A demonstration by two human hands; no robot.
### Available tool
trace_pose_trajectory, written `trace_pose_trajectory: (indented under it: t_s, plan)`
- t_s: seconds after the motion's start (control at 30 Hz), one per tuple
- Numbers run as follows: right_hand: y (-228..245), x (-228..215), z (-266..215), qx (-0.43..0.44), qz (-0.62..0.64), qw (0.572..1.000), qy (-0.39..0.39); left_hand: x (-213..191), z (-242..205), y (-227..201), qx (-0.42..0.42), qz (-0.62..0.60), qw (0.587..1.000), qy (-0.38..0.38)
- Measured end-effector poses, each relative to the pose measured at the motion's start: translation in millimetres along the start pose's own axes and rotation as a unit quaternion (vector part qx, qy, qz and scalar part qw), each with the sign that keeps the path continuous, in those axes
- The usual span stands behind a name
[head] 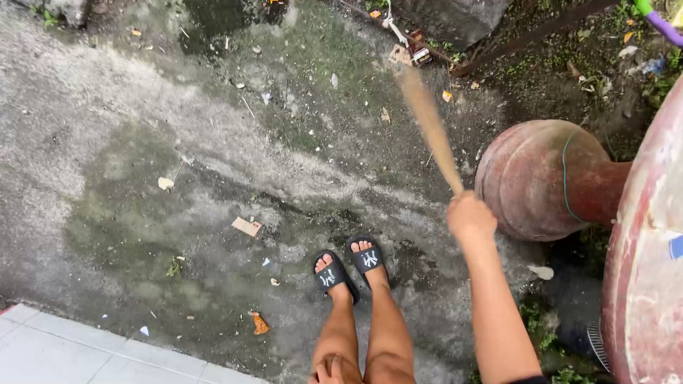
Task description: Sweeping an outdoor concrete patio area with a broom.
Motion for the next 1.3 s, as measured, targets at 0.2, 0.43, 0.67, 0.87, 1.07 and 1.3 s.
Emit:
trace_pose_trajectory:
  t_s: [0.2,0.43,0.67,0.87,1.07,1.3]
  plan:
    - [32,59,113,0.003,-0.07,0.997,-0.025,29,6,-9,-0.001,-0.039,0.998,-0.047]
    - [63,2,-19,-0.027,-0.009,0.999,-0.028,45,3,-20,-0.006,0.005,1.0,-0.003]
    - [104,49,121,0.054,0.042,0.997,-0.036,71,4,-12,-0.009,-0.026,0.997,-0.068]
    - [205,29,77,-0.119,0.028,0.989,-0.078,54,-11,-15,0.014,-0.044,0.98,-0.194]
    - [45,50,-34,-0.026,0.152,0.981,-0.116,55,0,-25,-0.015,-0.058,0.983,-0.174]
    - [69,115,84,0.074,0.161,0.982,-0.071,48,-8,-23,-0.031,-0.053,0.995,-0.081]
Point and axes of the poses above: each hand's wrist, its own z-axis towards the middle knuckle, its own x-axis out of the palm, y = z × x, the point moved 7 cm from there along z, towards the middle knuckle, and after that the axes turned 11 degrees about -x, right-handed, at the moved point
